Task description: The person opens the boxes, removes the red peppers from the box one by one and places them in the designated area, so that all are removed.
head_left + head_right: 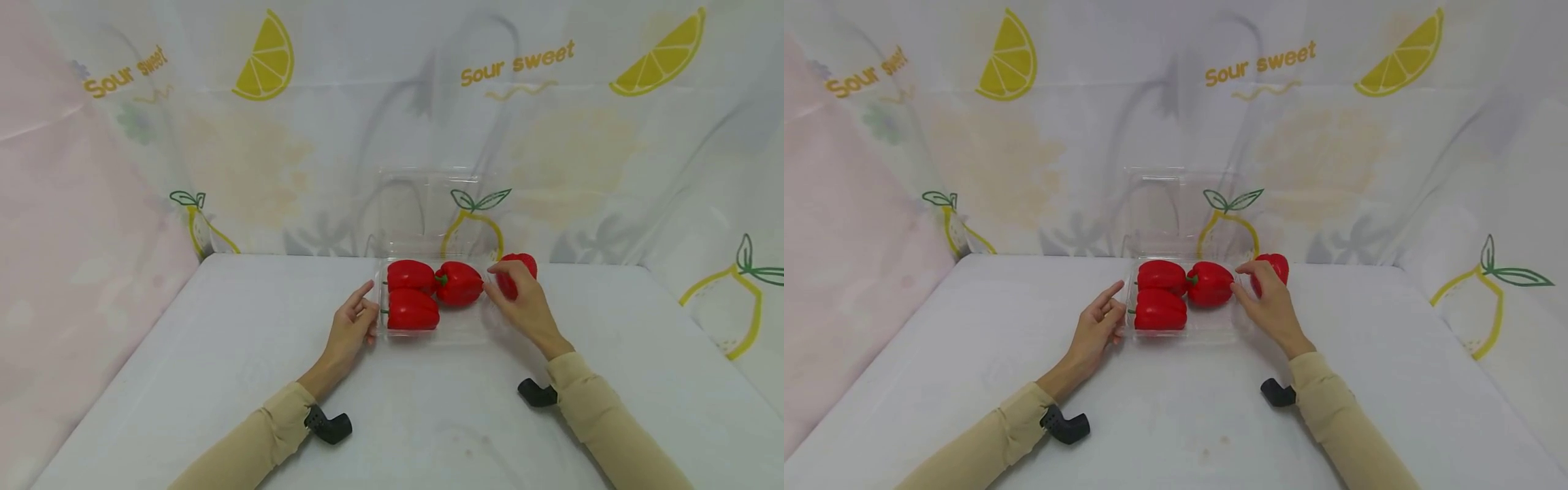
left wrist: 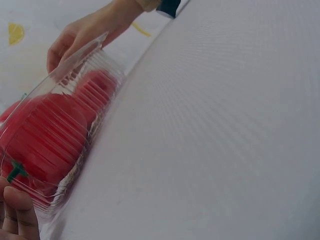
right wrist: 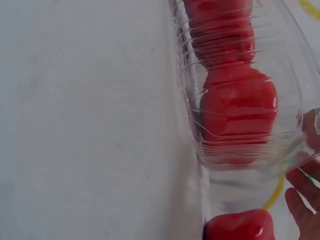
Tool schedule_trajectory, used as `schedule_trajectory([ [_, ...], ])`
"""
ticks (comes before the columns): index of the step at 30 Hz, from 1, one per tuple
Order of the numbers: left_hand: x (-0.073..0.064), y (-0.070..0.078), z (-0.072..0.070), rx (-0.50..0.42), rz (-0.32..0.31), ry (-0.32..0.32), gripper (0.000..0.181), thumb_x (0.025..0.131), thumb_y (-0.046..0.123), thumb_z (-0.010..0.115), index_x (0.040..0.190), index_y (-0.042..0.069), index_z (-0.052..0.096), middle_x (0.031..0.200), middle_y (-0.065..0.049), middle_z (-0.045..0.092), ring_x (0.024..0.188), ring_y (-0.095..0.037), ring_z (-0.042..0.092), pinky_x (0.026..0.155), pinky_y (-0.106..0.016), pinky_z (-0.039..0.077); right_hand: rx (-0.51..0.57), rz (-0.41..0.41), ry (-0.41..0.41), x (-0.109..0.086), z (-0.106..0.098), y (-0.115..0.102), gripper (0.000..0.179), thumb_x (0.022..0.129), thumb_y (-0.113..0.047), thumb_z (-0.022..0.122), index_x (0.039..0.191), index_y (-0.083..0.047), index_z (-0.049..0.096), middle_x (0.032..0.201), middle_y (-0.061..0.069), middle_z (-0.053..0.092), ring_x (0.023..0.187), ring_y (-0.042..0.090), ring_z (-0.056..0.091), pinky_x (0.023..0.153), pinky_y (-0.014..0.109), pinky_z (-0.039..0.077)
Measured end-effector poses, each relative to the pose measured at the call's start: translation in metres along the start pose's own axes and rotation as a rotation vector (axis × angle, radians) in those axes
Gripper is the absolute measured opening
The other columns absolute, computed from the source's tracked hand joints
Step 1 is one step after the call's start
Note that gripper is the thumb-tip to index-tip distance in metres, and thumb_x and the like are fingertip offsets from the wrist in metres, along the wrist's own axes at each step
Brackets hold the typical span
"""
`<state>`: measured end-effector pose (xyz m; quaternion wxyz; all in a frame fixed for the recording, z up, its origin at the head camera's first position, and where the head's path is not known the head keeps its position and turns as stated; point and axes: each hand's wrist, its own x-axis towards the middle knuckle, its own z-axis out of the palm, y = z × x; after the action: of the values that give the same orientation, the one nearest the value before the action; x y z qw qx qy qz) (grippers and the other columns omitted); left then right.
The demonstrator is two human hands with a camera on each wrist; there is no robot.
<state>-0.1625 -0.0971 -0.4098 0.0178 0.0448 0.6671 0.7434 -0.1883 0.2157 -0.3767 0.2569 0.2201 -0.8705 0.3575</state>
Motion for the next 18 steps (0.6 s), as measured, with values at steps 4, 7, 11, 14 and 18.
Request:
schedule_trajectory([
  [4,0.0,0.0,-0.001,0.006,0.0,0.001,0.05,0.095,0.008,0.051,0.143,0.015,0.039,0.074,0.005,0.049,0.054,-0.007,0.044,0.048,-0.019,0.042,-0.042,-0.013,-0.061,0.001,0.003,-0.006,0.039,0.08,-0.011,0.073,0.115,-0.006,0.057,0.112,0.007,0.06,0.106,0.021,0.055,0.091,0.04,0.05],
  [7,0.0,0.001,-0.002,0.009,0.002,0.004,0.051,0.094,0.007,0.051,0.143,0.016,0.039,0.075,0.005,0.049,0.054,-0.007,0.044,0.048,-0.019,0.042,-0.052,-0.032,-0.099,0.003,0.005,-0.007,0.04,0.08,-0.011,0.074,0.116,-0.006,0.057,0.112,0.007,0.06,0.103,0.023,0.056,0.087,0.043,0.051],
  [11,0.0,0.001,-0.001,0.003,0.003,0.009,0.052,0.094,0.007,0.051,0.143,0.016,0.039,0.074,0.005,0.049,0.053,-0.007,0.044,0.047,-0.019,0.042,-0.06,-0.071,-0.135,0.006,0.008,-0.008,0.039,0.08,-0.01,0.074,0.115,-0.006,0.057,0.111,0.007,0.059,0.102,0.023,0.055,0.086,0.039,0.051],
  [14,0.0,0.001,-0.001,-0.002,-0.001,0.009,0.052,0.094,0.007,0.051,0.143,0.016,0.039,0.074,0.005,0.049,0.053,-0.008,0.044,0.048,-0.019,0.042,-0.075,-0.089,-0.144,0.008,0.009,-0.012,0.039,0.079,-0.01,0.075,0.114,-0.007,0.057,0.111,0.006,0.058,0.101,0.023,0.055,0.087,0.039,0.053],
  [18,0.0,0.001,0.0,0.001,-0.011,0.003,0.052,0.094,0.008,0.052,0.143,0.018,0.039,0.075,0.005,0.049,0.054,-0.008,0.044,0.048,-0.019,0.042,-0.101,-0.081,-0.163,0.009,0.009,-0.015,0.041,0.08,-0.012,0.074,0.116,-0.006,0.056,0.114,0.007,0.057,0.104,0.024,0.056,0.088,0.041,0.053],
])
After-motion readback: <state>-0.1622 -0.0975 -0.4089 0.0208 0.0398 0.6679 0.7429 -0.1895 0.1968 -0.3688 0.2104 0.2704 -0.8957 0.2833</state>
